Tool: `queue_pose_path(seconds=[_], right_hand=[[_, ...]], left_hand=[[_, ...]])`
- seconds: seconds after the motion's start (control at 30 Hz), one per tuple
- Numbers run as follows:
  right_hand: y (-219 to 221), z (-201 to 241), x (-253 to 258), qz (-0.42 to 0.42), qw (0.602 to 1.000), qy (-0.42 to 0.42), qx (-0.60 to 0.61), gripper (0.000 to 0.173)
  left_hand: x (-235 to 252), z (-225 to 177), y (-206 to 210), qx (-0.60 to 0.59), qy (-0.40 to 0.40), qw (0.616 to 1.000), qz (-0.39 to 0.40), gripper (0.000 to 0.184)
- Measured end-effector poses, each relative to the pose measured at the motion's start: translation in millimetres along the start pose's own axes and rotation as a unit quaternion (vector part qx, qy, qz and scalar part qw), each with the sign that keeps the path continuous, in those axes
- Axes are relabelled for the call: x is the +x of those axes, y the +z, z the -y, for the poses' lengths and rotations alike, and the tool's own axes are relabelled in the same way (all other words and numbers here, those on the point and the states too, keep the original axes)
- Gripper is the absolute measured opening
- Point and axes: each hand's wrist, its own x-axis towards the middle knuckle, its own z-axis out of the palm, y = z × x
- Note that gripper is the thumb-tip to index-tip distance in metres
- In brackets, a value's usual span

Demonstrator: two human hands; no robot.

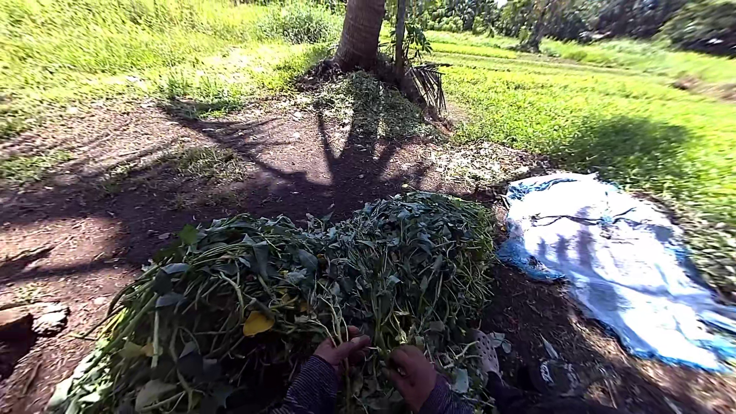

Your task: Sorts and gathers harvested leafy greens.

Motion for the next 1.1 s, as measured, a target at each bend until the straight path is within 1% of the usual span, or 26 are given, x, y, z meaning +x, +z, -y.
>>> queue_pose_path(seconds=[0.1,0.17,0.27,0.4,0.47,0.53,0.57,0.63,0.7,0.77,0.83,0.93,0.97,1.0,1.03,1.07,1.1], right_hand=[[5.9,10.7,0.7,0.067,0.998,0.008,0.005,0.038],[14.8,12.2,2.6,0.091,0.995,0.026,0.031,0.039],[17.7,27.8,2.9,0.135,0.986,0.069,0.067,0.043],[21.7,38.5,9.1,0.134,0.986,0.077,0.068,0.05],[26.8,38.0,11.9,0.12,0.988,0.082,0.059,0.052],[27.6,41.3,11.6,0.117,0.987,0.088,0.066,0.051],[27.9,43.0,9.9,0.116,0.986,0.086,0.082,0.051],[37.0,39.5,3.6,0.071,0.982,0.062,0.165,0.049],[44.9,38.0,0.5,0.028,0.955,0.057,0.288,0.051],[49.3,37.6,2.7,-0.002,0.925,0.073,0.373,0.049],[52.0,35.5,9.8,-0.038,0.898,0.113,0.424,0.045],[59.5,24.0,21.3,-0.102,0.85,0.159,0.492,0.043],[57.6,22.9,22.9,-0.109,0.854,0.17,0.479,0.042],[54.7,22.1,23.7,-0.109,0.879,0.173,0.43,0.041],[51.8,19.2,24.1,-0.101,0.919,0.164,0.344,0.04],[47.7,14.7,23.8,-0.079,0.957,0.149,0.234,0.039],[45.9,6.6,23.6,-0.057,0.981,0.132,0.127,0.036]], left_hand=[[-9.5,1.0,-1.9,0.06,0.04,0.996,0.06,0.035],[-10.1,5.4,-3.9,0.066,0.066,0.994,0.063,0.039],[-13.8,9.4,-6.3,0.049,0.092,0.993,0.063,0.044],[-17.5,6.3,-10.4,0.051,0.114,0.99,0.067,0.041],[-15.5,5.7,-13.5,0.049,0.115,0.99,0.071,0.035],[-14.6,3.7,-13.0,0.042,0.105,0.991,0.065,0.021],[-14.9,3.3,-11.6,0.037,0.098,0.993,0.055,0.017],[-13.7,5.7,-10.3,0.033,0.09,0.995,0.038,0.016],[-10.4,10.7,-10.9,0.056,0.105,0.992,0.043,0.018],[-7.1,17.9,-10.6,0.087,0.132,0.986,0.048,0.019],[-6.0,21.6,-9.7,0.096,0.149,0.983,0.055,0.018],[-4.5,23.7,-10.2,0.106,0.158,0.981,0.04,0.02],[-3.1,24.9,-10.0,0.107,0.162,0.981,0.027,0.02],[-2.1,26.3,-8.2,0.099,0.169,0.981,0.007,0.02],[-1.1,28.0,-5.5,0.08,0.18,0.98,-0.021,0.02],[0.6,29.4,-3.2,0.054,0.197,0.977,-0.053,0.019],[3.7,29.3,-3.0,0.023,0.213,0.973,-0.085,0.019]])
